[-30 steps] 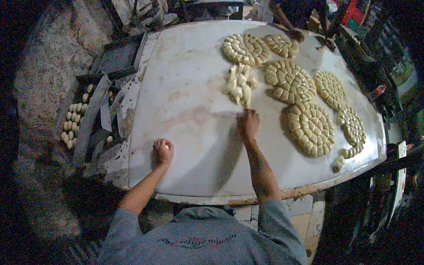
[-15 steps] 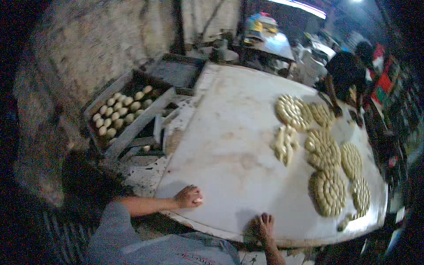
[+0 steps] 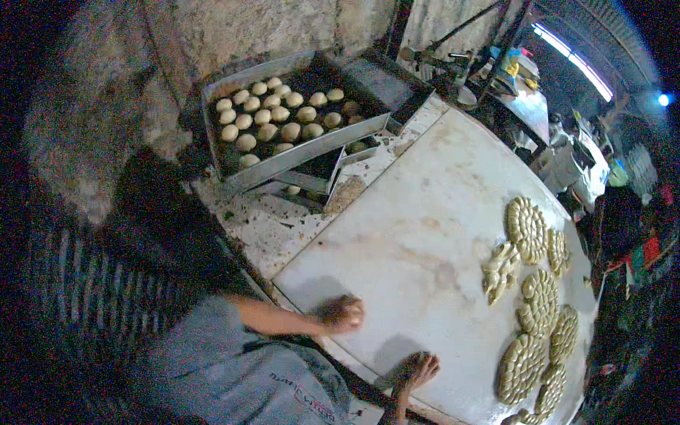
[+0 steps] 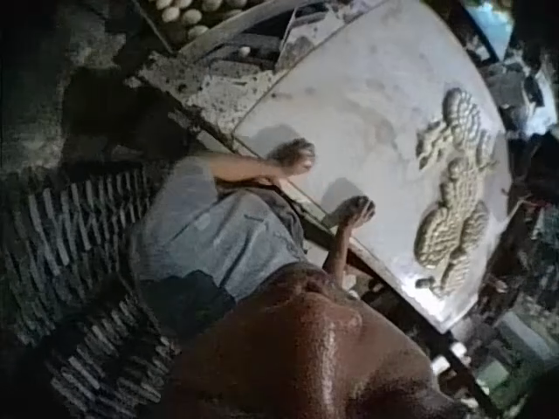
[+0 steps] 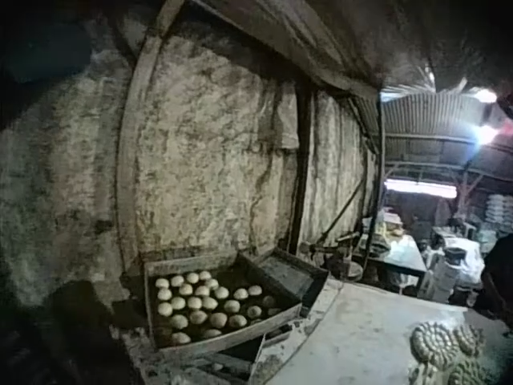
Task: Shaping individual balls of dough into decorative flatbread shapes and arranging them on a tray.
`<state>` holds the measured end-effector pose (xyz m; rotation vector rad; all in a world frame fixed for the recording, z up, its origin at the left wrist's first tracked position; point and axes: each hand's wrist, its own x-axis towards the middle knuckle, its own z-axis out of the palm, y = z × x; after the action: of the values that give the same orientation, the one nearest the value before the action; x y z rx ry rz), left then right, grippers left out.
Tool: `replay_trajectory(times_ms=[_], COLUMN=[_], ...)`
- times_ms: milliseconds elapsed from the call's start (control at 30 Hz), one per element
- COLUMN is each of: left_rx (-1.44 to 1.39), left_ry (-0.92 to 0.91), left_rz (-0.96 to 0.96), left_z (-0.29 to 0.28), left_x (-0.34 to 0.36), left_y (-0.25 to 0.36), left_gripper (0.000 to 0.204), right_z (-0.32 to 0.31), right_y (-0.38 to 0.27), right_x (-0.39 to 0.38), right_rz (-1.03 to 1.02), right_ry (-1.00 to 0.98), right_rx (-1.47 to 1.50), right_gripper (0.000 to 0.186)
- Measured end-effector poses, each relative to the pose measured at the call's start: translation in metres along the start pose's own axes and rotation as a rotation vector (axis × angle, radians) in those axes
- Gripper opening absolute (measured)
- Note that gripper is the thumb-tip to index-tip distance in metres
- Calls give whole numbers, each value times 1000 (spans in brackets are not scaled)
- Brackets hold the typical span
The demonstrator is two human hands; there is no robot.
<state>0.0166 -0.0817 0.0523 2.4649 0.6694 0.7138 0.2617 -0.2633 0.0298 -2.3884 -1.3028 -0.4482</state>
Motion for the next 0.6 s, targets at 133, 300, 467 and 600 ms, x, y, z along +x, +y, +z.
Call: replay_trajectory(times_ms=[133, 300, 467, 600], left_rx=[424, 245, 158, 142], left_ry=[468, 697, 353, 273], left_rz=[-112, -388, -47, -165], left_z=[26, 92, 63, 6], left_x=[26, 117, 45, -6], left_y=[-79, -55, 6, -56], left_gripper=[16, 17, 11, 15], right_z=[-3, 18, 36, 21], right_y=[71, 42, 48, 90], right_x=[23, 102, 44, 6], right_rz=[126, 270, 23, -102], right_ry=[79, -74, 79, 107], right_rx=[-230, 33, 100, -208], right_gripper=[21, 15, 14, 12])
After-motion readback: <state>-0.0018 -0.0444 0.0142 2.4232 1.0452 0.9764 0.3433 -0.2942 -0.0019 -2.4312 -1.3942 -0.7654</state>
